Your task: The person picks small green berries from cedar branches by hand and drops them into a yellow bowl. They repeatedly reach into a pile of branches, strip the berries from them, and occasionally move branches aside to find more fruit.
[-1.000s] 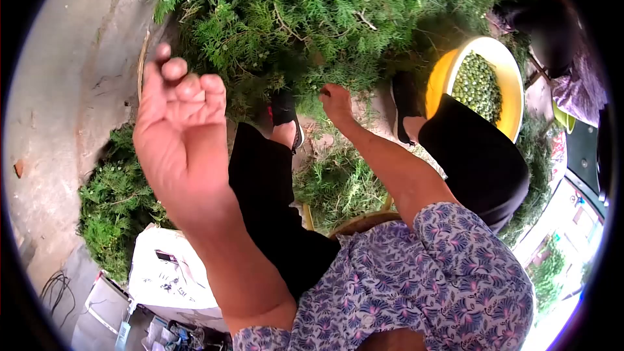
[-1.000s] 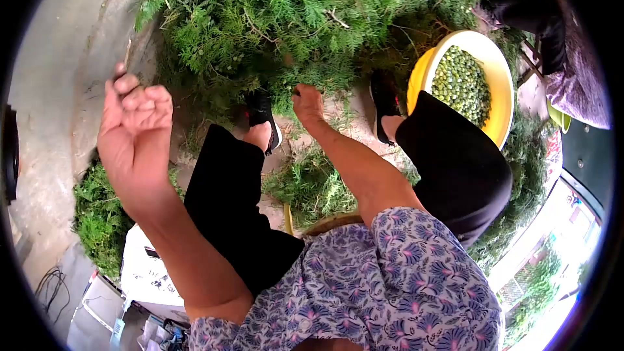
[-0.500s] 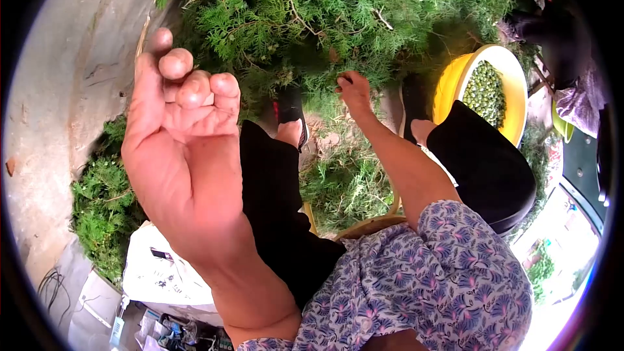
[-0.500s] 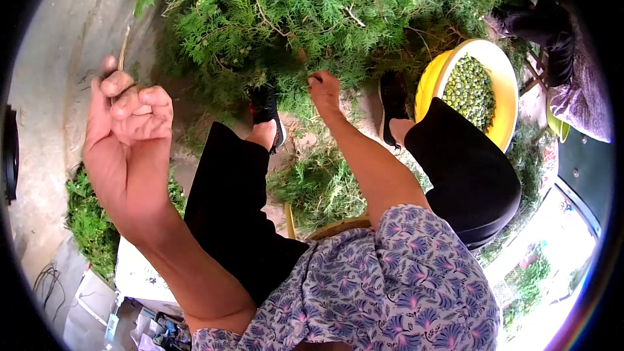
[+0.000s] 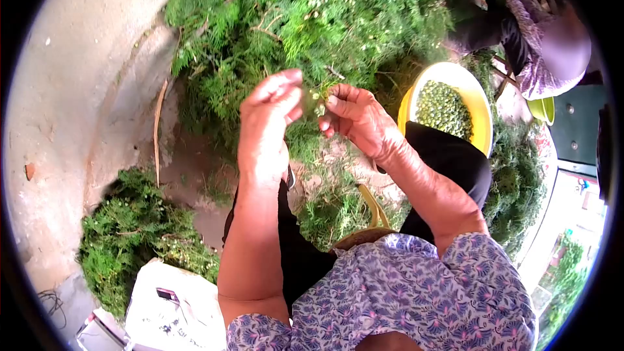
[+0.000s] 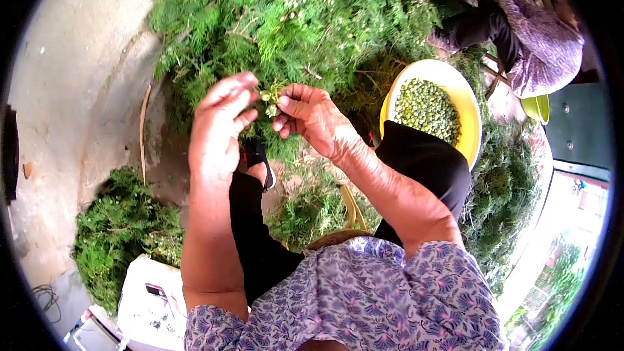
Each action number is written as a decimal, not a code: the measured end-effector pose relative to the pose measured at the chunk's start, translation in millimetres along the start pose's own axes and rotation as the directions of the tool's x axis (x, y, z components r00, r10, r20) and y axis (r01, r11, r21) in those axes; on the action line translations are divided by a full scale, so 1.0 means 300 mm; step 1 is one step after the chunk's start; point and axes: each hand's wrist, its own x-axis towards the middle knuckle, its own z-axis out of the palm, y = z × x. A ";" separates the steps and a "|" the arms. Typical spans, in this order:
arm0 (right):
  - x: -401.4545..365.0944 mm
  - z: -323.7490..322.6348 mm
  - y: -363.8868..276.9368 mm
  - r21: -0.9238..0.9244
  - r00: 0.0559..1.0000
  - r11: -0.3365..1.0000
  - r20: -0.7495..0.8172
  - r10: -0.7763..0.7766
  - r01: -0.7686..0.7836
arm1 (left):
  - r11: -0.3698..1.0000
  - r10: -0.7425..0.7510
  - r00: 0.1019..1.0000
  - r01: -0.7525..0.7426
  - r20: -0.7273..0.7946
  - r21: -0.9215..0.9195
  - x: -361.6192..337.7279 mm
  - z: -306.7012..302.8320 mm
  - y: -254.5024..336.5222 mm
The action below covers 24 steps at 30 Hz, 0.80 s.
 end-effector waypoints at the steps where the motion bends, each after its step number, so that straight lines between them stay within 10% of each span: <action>1: -0.018 0.004 -0.032 -0.025 1.000 1.000 0.017 0.000 0.000 | 0.999 -0.005 0.999 0.003 0.044 0.050 -0.007 0.023 -0.001; 14: -0.089 -0.058 -0.218 -0.479 0.975 0.854 0.012 -0.224 0.202 | 0.976 0.171 0.966 -0.194 0.196 0.103 0.007 0.185 -0.047; 24: -0.077 -0.090 -0.238 -0.320 0.980 0.931 -0.037 -0.197 0.175 | 0.967 0.173 0.970 -0.200 0.173 0.159 0.027 0.240 -0.054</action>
